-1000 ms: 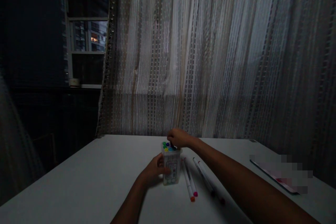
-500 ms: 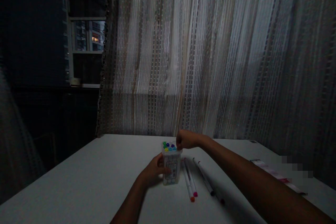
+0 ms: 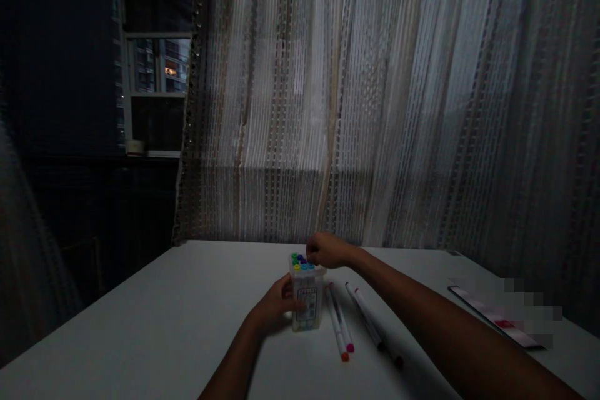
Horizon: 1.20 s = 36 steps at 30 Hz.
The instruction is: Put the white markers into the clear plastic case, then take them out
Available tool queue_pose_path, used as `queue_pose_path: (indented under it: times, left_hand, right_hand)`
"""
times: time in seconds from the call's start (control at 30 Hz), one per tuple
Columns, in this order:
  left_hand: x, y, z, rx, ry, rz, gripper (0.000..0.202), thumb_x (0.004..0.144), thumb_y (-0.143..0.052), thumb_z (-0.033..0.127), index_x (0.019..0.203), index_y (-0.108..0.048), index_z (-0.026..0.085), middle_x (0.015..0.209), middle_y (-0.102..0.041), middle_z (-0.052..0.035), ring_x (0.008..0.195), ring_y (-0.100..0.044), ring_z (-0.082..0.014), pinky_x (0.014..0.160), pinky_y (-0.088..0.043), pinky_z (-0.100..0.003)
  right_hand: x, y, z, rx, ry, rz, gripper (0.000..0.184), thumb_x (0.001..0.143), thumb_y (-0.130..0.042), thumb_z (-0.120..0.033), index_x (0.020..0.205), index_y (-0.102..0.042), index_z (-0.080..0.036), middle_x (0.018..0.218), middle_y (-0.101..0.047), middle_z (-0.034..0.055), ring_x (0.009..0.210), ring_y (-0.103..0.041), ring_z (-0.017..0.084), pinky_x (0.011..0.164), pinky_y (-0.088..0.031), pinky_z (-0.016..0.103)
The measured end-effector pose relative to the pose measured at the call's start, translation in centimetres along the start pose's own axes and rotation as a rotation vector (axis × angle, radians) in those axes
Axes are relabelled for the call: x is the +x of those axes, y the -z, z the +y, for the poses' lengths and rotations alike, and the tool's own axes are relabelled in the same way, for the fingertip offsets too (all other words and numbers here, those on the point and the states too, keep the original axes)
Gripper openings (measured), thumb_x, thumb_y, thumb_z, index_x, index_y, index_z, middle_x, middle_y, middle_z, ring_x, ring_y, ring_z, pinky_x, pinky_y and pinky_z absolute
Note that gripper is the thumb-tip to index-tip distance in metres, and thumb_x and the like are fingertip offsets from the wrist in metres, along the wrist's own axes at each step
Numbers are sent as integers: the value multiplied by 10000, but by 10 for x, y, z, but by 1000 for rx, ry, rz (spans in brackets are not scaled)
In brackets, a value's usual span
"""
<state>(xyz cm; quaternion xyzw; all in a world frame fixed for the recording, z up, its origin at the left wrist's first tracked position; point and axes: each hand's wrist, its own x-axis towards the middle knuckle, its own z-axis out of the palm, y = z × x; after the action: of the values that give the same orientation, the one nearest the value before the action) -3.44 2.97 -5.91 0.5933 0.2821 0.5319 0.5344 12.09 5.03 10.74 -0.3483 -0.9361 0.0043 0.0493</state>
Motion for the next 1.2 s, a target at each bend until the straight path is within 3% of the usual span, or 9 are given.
queue_pose_path:
  times: [0.3, 0.5, 0.67, 0.87, 1.0, 1.1, 1.2]
  left_hand:
    - [0, -2, 0, -22, -31, -35, 525, 538, -790, 149, 1011, -562, 144, 991, -639, -104, 917, -584, -265, 793, -443, -358]
    - [0, -4, 0, -36, -25, -17, 533, 516, -804, 159, 997, -575, 152, 963, -645, -89, 909, -585, -261, 807, -436, -359]
    - [-2, -8, 5, -35, -29, 5, 530, 496, -810, 155, 975, -583, 145, 957, -644, -87, 912, -583, -259, 808, -437, -356]
    - [-2, -8, 7, -22, -39, -12, 523, 515, -791, 162, 989, -574, 138, 949, -645, -88, 918, -580, -261, 805, -442, -357]
    - [-2, -7, 4, -10, -10, 5, 534, 515, -775, 140, 1007, -566, 143, 969, -642, -87, 909, -584, -257, 806, -446, -365]
    - [-3, -7, 2, -25, 0, 12, 535, 523, -768, 132, 1017, -563, 149, 987, -638, -87, 922, -581, -256, 818, -443, -367]
    - [-3, -6, 3, -38, 1, -5, 514, 534, -762, 120, 1010, -568, 145, 1002, -634, -91, 940, -576, -260, 818, -443, -363]
  right_hand:
    - [-2, -2, -4, 46, -22, -17, 185, 718, -524, -179, 734, -696, -111, 631, -657, 36, 599, -563, 109, 526, -351, 175]
    - [-1, -2, -2, 56, -29, -3, 254, 752, -448, -152, 751, -698, -105, 684, -676, 59, 619, -577, 110, 543, -363, 174]
    - [2, -4, 0, 57, -47, 18, 282, 747, -436, -132, 837, -699, -85, 768, -688, 100, 701, -602, 151, 584, -383, 202]
    - [1, -7, 1, 139, -6, -1, 365, 720, -470, -117, 1034, -652, -161, 858, -694, 46, 768, -610, 141, 654, -408, 193]
    - [-1, -8, 5, 202, -2, 24, 389, 733, -465, -120, 1091, -615, -128, 912, -684, 58, 829, -605, 142, 714, -413, 195]
    - [-8, -10, 15, 241, -26, 138, 384, 762, -452, -160, 1119, -586, -117, 1004, -656, 77, 898, -586, 150, 758, -406, 213]
    - [-24, -21, 34, 211, -201, 326, 355, 797, -415, -199, 1104, -582, -137, 1049, -634, 77, 929, -567, 150, 768, -394, 224]
